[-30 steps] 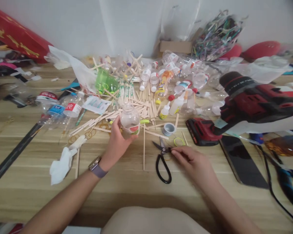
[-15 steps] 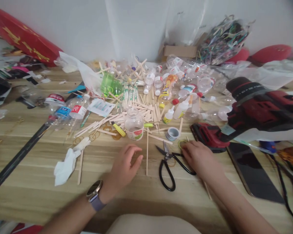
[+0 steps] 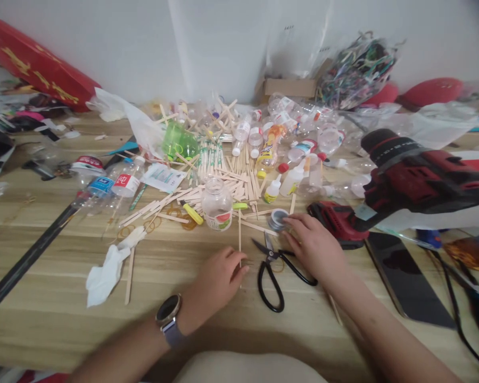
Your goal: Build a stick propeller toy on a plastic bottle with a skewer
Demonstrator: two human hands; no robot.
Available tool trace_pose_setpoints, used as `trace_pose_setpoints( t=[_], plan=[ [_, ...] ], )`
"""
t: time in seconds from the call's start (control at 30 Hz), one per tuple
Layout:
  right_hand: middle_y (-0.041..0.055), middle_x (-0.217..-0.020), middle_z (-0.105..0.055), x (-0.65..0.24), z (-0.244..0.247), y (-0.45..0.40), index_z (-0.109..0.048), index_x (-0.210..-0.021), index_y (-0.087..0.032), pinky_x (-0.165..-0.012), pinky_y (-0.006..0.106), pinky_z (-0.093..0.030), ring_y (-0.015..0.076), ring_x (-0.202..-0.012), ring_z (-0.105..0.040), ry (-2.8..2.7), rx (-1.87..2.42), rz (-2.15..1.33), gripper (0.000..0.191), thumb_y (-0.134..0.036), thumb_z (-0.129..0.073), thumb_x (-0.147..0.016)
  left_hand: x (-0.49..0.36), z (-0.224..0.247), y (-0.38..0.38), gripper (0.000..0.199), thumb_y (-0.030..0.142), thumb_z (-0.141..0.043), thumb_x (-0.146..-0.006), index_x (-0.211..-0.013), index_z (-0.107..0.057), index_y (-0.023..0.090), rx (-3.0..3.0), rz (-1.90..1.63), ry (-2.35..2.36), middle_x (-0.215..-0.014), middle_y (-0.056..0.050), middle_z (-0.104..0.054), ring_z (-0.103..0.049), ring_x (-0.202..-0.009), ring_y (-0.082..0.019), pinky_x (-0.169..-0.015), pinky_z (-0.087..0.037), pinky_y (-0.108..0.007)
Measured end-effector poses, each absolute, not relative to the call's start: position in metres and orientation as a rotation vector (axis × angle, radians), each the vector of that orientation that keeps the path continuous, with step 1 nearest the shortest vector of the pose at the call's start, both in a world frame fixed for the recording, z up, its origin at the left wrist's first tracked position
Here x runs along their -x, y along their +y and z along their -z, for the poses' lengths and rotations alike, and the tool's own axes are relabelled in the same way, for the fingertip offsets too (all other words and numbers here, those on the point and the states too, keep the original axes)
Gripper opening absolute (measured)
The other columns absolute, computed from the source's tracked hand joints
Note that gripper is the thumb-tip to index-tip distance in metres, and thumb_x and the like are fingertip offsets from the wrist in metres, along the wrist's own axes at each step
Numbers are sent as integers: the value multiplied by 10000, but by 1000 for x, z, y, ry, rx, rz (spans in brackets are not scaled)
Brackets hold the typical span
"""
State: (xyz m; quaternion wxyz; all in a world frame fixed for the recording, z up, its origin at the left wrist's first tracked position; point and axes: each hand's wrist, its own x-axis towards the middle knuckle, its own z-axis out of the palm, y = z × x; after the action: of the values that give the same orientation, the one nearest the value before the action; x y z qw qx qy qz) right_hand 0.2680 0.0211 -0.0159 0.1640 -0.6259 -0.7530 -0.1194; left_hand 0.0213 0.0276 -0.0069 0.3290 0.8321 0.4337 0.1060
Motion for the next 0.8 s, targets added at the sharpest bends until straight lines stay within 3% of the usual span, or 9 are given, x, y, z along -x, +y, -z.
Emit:
trace_pose_setpoints(
  t=[0.17,0.33,0.5,0.6,0.8],
  plan=[
    [123,-1002,-678,-267,13,37,-662,-929,-148,-753,345,-518,245,-855,-647,-2224,1730,355,205,-170,-459,-947,-19,10,25,264,240,-482,-947,-1149,-638,172,-2191,-285,1138,-1051,-85,-634,-611,-965,-233,-865,-486,-389],
    [138,-996,-675,-275,6,39,-641,-985,-132,-781,359,-490,258,-869,-623,-2233,1719,438,207,-183,-442,-958,-19,12,26,245,237,-496,-940,-1130,-639,179,-2190,-290,1134,-1053,-78,-634,-611,-962,-221,-859,-485,-368],
    [128,-850,-667,-280,1,38,-651,-901,-133,-727,363,-486,262,-800,-611,-2278,1721,476,218,-125,-434,-921,-21,10,28,197,230,-496,-940,-1036,-660,179,-2223,-307,1130,-984,-68,-639,-613,-897,-204,-814,-490,-341],
    [134,-871,-680,-281,-10,33,-655,-915,-137,-730,372,-501,257,-782,-619,-2242,1700,508,237,-169,-422,-941,-21,8,24,203,221,-491,-937,-1048,-654,175,-2241,-360,1167,-991,-81,-636,-616,-900,-222,-811,-503,-369],
    [116,-962,-700,-276,-50,10,-642,-971,-183,-831,385,-533,248,-899,-666,-2158,1462,562,216,-254,-438,-971,-30,-8,22,280,224,-527,-918,-1189,-566,167,-2089,-799,1107,-1184,-131,-617,-560,-1138,-255,-989,-464,-442]
  ],
)
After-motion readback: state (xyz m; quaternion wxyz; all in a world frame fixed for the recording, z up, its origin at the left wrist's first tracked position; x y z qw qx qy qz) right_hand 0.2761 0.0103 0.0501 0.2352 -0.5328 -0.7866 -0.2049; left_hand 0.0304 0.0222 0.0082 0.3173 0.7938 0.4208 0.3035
